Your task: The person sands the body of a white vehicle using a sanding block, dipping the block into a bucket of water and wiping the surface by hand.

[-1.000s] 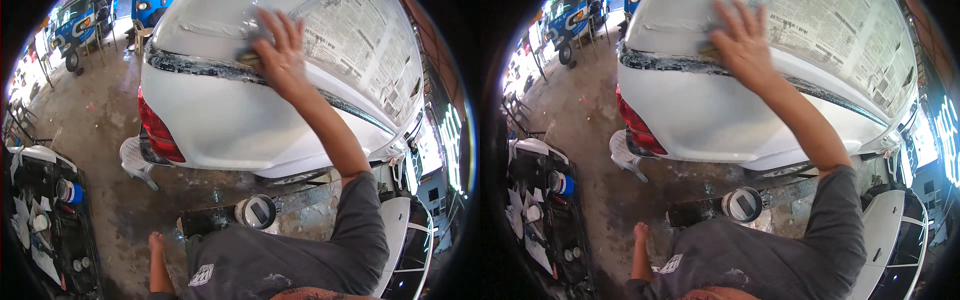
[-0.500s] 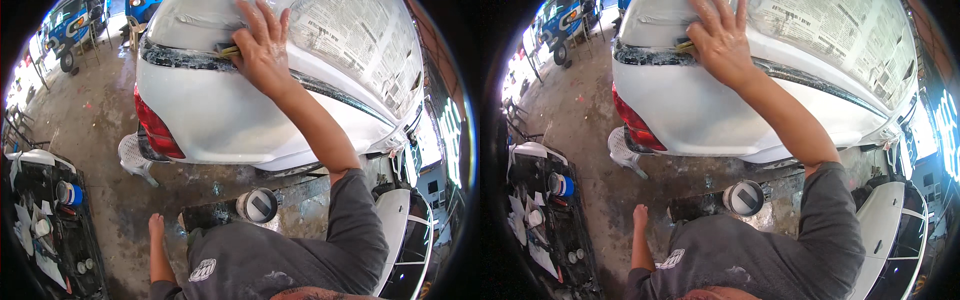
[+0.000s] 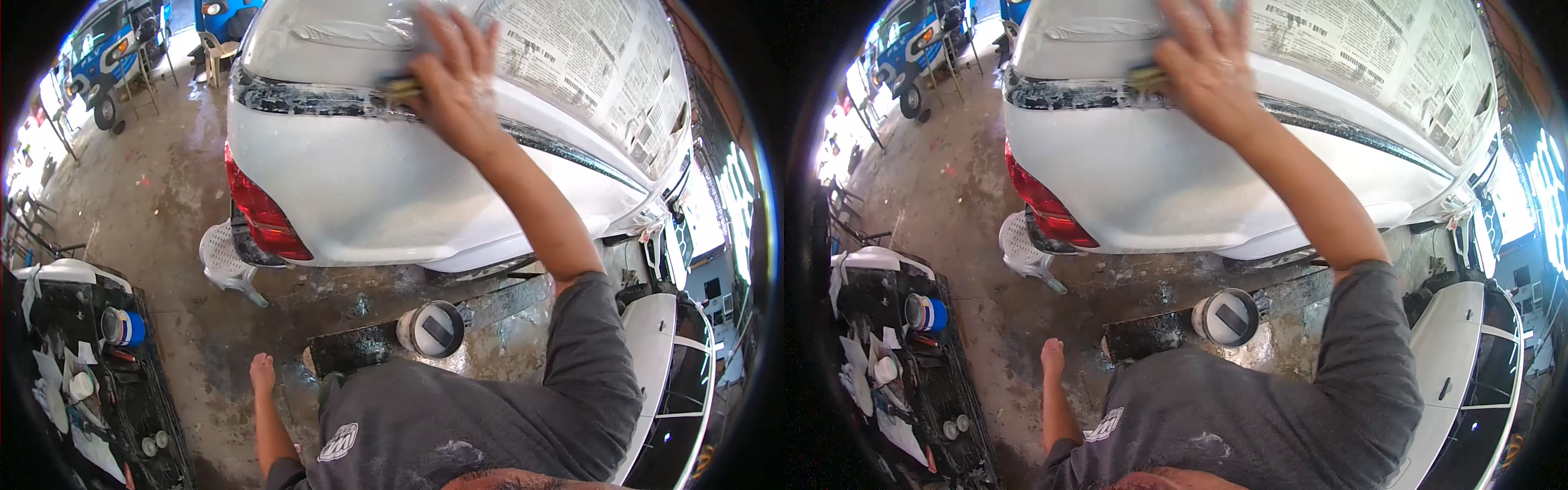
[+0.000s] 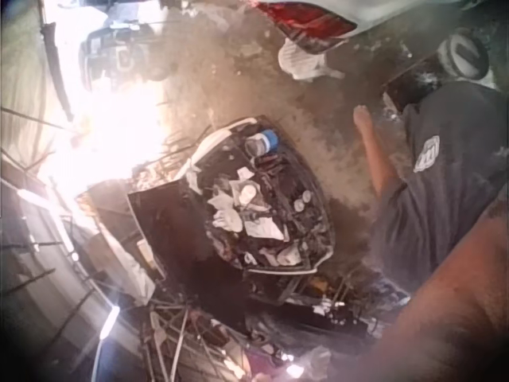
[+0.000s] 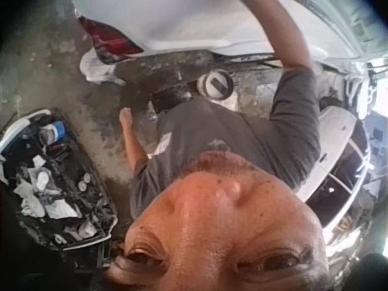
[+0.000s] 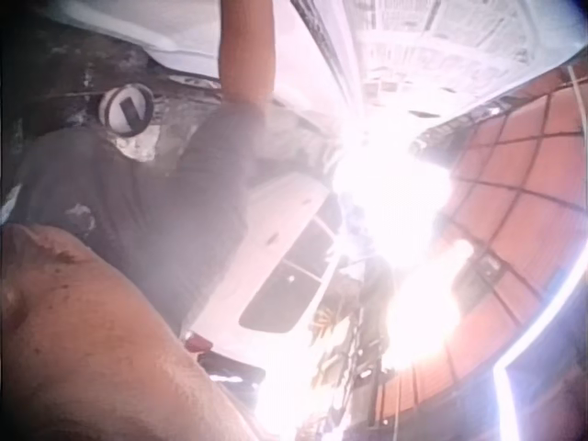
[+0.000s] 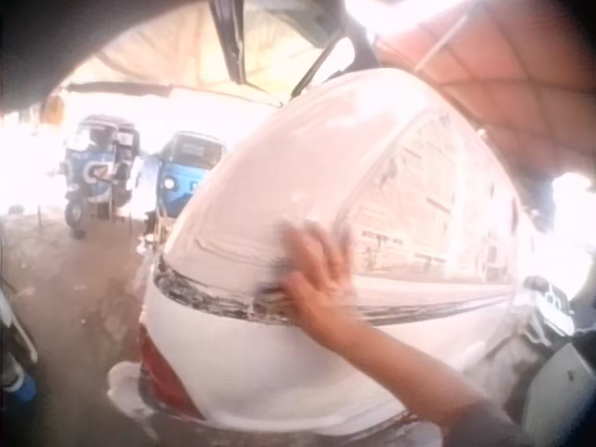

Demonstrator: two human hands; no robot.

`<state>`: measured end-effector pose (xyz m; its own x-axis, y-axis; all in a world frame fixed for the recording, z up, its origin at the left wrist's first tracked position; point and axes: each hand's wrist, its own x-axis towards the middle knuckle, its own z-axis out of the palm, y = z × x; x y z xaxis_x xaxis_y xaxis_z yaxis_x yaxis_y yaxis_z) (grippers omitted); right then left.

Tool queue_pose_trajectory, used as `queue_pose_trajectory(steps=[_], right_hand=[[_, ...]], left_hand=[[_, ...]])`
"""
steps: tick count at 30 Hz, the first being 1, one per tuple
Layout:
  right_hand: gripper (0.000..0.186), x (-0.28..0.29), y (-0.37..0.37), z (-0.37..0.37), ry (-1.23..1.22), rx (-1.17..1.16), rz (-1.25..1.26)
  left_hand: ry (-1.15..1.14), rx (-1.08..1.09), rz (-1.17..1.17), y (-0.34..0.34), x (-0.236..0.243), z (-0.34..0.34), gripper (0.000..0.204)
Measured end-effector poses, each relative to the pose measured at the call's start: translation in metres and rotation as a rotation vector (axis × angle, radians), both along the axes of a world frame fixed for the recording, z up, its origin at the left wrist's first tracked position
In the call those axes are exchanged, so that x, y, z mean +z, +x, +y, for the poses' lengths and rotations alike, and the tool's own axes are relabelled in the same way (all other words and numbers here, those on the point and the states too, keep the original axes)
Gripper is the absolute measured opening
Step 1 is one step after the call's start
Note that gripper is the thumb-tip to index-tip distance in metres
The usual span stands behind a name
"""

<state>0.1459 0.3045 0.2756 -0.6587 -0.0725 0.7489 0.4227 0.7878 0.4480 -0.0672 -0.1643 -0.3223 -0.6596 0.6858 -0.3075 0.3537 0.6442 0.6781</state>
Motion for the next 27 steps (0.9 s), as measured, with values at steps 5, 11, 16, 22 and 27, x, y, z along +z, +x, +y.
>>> queue_pose_trajectory(steps=[5, 11, 16, 22, 27], right_hand=[[0.035, -0.002, 0.043, 0.014, 0.021, -0.032, 0.044], [0.023, 0.003, -0.063, -0.034, -0.047, 0.055, -0.121], [0.022, 0.009, -0.014, -0.024, -0.098, -0.032, -0.083], [0.020, 0.007, -0.118, -0.049, -0.038, 0.041, -0.119], [0.022, -0.002, -0.062, -0.031, 0.017, -0.111, -0.067]], left_hand=[[-0.011, 0.081, -0.062, 0.004, 0.003, -0.012, 0.035], [0.074, 0.065, -0.077, 0.008, 0.005, 0.022, 0.033], [0.076, 0.028, -0.068, 0.016, 0.024, 0.039, 0.034], [0.168, -0.068, -0.042, 0.006, 0.033, 0.058, 0.034], [0.171, -0.048, -0.047, -0.003, 0.053, 0.056, 0.034]])
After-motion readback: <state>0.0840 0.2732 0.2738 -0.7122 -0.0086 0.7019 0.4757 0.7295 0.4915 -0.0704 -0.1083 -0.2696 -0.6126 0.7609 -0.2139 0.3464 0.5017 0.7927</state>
